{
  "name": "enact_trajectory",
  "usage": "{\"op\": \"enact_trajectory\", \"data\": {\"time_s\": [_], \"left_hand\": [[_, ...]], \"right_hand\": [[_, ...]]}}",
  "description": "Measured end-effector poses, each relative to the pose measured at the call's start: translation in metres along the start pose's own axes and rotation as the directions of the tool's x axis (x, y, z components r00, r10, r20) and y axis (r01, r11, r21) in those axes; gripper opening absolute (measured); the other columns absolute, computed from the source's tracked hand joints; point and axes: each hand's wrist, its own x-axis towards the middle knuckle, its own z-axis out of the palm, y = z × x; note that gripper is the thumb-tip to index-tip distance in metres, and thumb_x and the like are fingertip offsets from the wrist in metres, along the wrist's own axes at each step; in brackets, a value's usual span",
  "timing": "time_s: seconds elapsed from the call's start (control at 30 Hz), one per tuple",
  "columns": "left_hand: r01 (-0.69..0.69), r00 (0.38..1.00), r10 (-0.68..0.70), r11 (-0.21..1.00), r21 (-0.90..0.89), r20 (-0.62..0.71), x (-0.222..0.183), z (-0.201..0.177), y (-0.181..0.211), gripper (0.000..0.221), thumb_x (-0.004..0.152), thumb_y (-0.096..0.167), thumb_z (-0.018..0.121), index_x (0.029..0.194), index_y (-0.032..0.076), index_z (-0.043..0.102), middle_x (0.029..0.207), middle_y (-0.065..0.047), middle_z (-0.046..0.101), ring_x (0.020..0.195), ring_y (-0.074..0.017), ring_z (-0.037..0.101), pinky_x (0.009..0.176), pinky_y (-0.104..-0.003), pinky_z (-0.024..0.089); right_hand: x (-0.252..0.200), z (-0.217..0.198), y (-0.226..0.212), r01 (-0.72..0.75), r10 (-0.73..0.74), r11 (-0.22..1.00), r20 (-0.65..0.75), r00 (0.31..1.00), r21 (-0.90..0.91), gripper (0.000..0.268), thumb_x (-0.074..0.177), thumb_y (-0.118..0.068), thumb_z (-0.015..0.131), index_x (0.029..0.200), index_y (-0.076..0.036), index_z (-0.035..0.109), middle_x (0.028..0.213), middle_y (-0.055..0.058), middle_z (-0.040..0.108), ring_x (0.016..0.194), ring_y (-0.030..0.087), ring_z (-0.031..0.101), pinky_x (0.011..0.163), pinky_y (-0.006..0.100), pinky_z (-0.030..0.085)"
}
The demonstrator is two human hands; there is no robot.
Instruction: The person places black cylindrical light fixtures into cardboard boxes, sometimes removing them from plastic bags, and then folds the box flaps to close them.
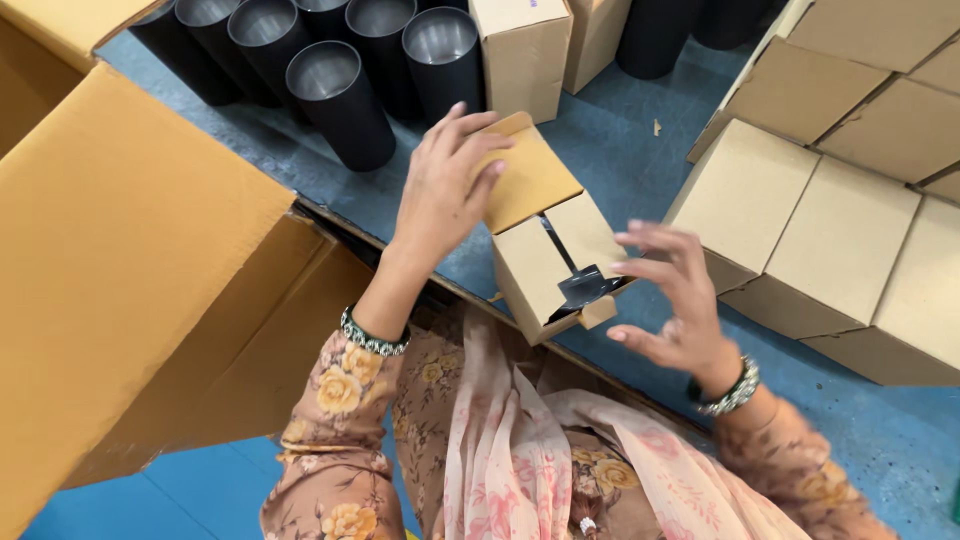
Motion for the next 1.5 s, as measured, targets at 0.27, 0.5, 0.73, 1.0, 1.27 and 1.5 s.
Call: {"op": "enact_trajectory", "data": {"time_s": [0.27,0.5,0.73,1.0,1.27,1.5], "left_hand": [[-0.232,0.945,0.239,0.971,-0.059,0.222,-0.011,-0.020,0.069,0.027,0.098,0.031,0.069,0.123,0.020,0.067,0.132,-0.001,0.063,0.141,-0.0271,0.051,0.122,-0.060,0.028],[-0.269,0.922,0.295,0.954,-0.133,0.250,-0.018,-0.026,0.079,0.062,0.092,0.045,0.070,0.143,0.014,0.054,0.150,-0.014,0.052,0.138,-0.0314,0.048,0.116,-0.063,0.027],[-0.331,0.842,0.348,0.937,-0.115,0.412,-0.021,-0.028,0.085,0.065,0.086,0.060,0.071,0.135,0.018,0.061,0.128,-0.009,0.060,0.133,-0.0272,0.052,0.117,-0.063,0.024],[-0.368,0.922,0.369,0.929,-0.028,0.121,-0.061,-0.055,0.060,0.023,0.088,0.027,0.082,0.107,0.021,0.071,0.114,0.004,0.064,0.116,-0.0180,0.060,0.115,-0.049,0.036],[-0.010,0.964,-0.066,0.959,-0.284,-0.257,-0.148,0.016,0.067,0.030,0.085,0.011,0.084,0.107,0.012,0.064,0.123,-0.004,0.065,0.128,-0.0285,0.060,0.111,-0.042,0.047],[-0.069,0.949,-0.092,0.873,-0.483,-0.303,-0.165,0.088,0.074,0.073,0.082,0.033,0.087,0.134,0.012,0.039,0.140,-0.014,0.037,0.153,-0.0471,0.028,0.127,-0.059,0.033]], "right_hand": [[0.077,-0.017,-0.022,0.278,-0.152,0.925,0.418,0.896,-0.258,0.054,0.069,-0.064,0.076,0.094,-0.017,0.073,0.136,0.011,0.058,0.135,0.037,0.048,0.106,0.050,0.039],[0.061,-0.027,-0.015,0.287,-0.213,0.861,0.214,0.953,-0.420,0.039,0.075,-0.042,0.086,0.092,-0.012,0.069,0.121,0.010,0.068,0.106,0.030,0.068,0.086,0.042,0.054],[0.034,-0.016,0.017,-0.057,0.049,0.993,-0.085,0.995,-0.099,0.015,0.097,-0.001,0.077,0.104,-0.003,0.064,0.121,0.012,0.068,0.091,0.011,0.070,0.074,0.023,0.059],[0.003,0.018,0.041,-0.232,0.307,0.944,-0.363,0.880,0.237,0.016,0.104,0.005,0.064,0.114,-0.004,0.056,0.121,0.008,0.064,0.077,0.002,0.055,0.064,0.015,0.042],[-0.009,0.041,0.052,-0.220,0.708,0.460,-0.206,0.676,0.860,0.024,0.104,-0.003,0.056,0.126,-0.004,0.066,0.123,0.008,0.066,0.114,0.015,0.065,0.104,0.030,0.052],[-0.027,0.051,0.051,-0.223,0.789,0.190,-0.013,0.614,0.956,0.020,0.105,-0.009,0.056,0.125,-0.009,0.058,0.119,0.008,0.070,0.111,0.019,0.068,0.099,0.036,0.054]]}}
